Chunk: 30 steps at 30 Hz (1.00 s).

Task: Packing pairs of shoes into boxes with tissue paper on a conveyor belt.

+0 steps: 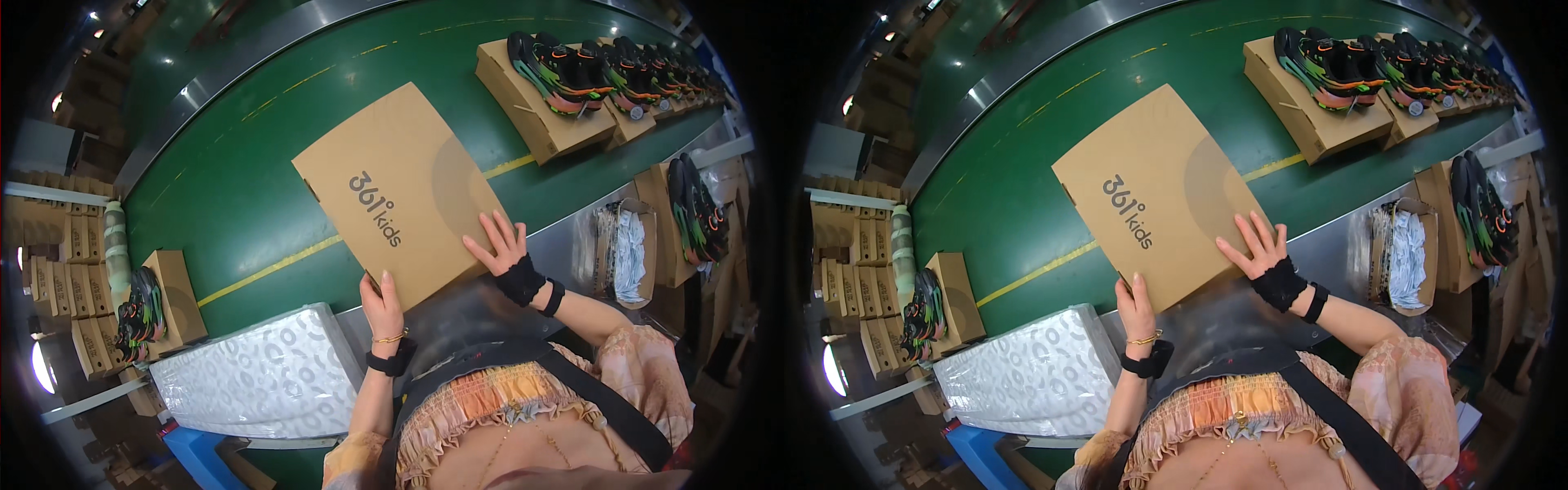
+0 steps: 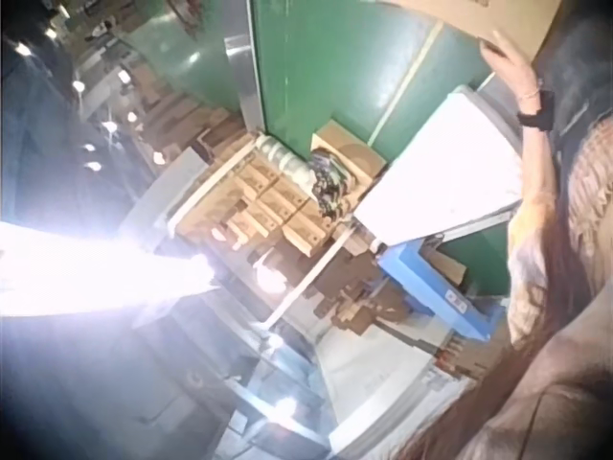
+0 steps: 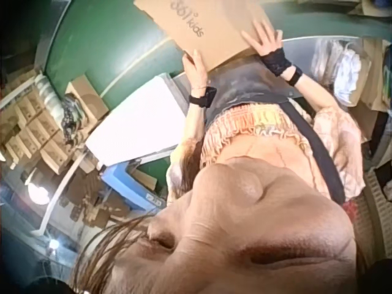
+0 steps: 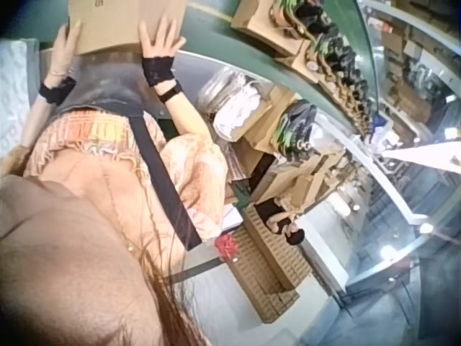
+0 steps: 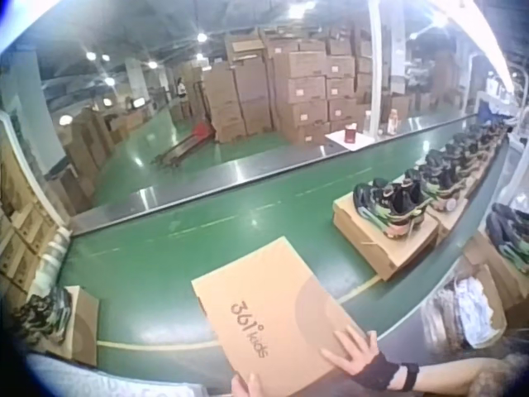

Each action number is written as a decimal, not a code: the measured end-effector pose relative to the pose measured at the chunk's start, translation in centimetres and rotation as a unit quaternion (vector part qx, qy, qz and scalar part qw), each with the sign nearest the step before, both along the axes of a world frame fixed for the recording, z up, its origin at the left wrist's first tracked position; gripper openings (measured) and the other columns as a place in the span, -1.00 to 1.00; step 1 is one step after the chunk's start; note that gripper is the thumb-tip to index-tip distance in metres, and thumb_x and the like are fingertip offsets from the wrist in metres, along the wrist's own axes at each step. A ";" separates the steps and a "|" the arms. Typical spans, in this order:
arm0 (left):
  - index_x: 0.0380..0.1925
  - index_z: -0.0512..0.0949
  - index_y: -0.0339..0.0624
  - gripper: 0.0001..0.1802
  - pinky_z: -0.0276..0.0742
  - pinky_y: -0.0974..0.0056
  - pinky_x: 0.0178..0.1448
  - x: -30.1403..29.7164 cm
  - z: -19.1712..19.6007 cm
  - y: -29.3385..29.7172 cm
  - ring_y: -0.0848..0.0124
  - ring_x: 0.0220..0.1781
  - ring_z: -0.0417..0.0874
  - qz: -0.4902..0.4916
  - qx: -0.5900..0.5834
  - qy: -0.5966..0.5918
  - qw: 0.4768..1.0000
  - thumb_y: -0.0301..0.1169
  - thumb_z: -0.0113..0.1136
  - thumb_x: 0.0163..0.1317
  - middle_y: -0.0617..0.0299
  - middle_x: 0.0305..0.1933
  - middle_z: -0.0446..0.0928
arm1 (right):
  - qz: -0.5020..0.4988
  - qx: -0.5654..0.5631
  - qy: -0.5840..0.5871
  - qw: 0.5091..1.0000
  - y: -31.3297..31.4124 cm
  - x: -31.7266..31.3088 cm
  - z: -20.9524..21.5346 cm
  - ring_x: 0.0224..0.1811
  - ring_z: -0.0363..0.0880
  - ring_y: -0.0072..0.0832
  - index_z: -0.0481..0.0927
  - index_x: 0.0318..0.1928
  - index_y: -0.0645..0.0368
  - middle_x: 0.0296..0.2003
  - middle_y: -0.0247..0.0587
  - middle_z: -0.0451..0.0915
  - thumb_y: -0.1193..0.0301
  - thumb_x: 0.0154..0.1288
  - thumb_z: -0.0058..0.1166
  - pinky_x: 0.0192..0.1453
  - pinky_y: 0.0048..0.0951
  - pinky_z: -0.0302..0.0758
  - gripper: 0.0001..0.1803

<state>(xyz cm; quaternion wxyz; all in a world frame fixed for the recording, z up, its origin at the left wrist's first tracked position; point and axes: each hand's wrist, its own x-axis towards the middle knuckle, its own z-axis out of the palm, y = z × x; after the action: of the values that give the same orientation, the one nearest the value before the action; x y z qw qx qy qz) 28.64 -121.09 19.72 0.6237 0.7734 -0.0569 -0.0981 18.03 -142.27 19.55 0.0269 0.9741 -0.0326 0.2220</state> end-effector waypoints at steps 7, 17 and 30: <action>-0.34 0.35 -0.39 -0.57 0.36 0.44 -0.30 3.1 -1.3 1.0 0.52 -0.37 0.39 0.001 -0.013 0.148 0.989 -0.13 0.05 0.17 0.14 -0.41 0.43 | -0.034 0.003 0.078 0.996 0.8 2.5 0.7 0.18 0.14 -0.07 0.31 0.11 -0.27 0.14 0.01 0.17 0.55 0.00 -0.16 -0.08 0.23 0.13 -0.39; -0.48 0.36 -0.34 -0.63 0.30 0.40 -0.42 1.8 -3.3 0.3 0.54 -0.46 0.33 0.005 -0.004 0.083 0.997 -0.17 0.04 0.17 0.22 -0.48 0.40 | 0.080 0.049 -0.029 0.995 7.3 5.9 -1.2 0.20 0.14 0.00 0.41 0.02 -0.18 0.13 0.26 0.14 0.29 -0.09 0.06 0.07 0.18 0.06 -0.47; -0.08 0.37 -0.10 -0.48 0.37 0.16 0.01 6.1 1.1 -1.4 0.29 -0.06 0.45 0.037 -0.366 0.316 0.875 -0.01 0.01 0.05 0.23 -0.12 0.45 | 0.000 0.470 0.087 0.878 -7.7 6.3 5.2 0.03 0.39 -0.23 0.34 0.05 0.28 -0.06 0.13 0.42 0.11 -0.04 0.15 0.06 -0.38 0.32 -0.31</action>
<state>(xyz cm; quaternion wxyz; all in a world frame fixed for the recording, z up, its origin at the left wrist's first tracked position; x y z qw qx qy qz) 34.70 -122.52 20.83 0.8500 0.4196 0.1403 -0.2860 24.38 -149.98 24.79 -0.4313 0.8877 -0.1305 0.0946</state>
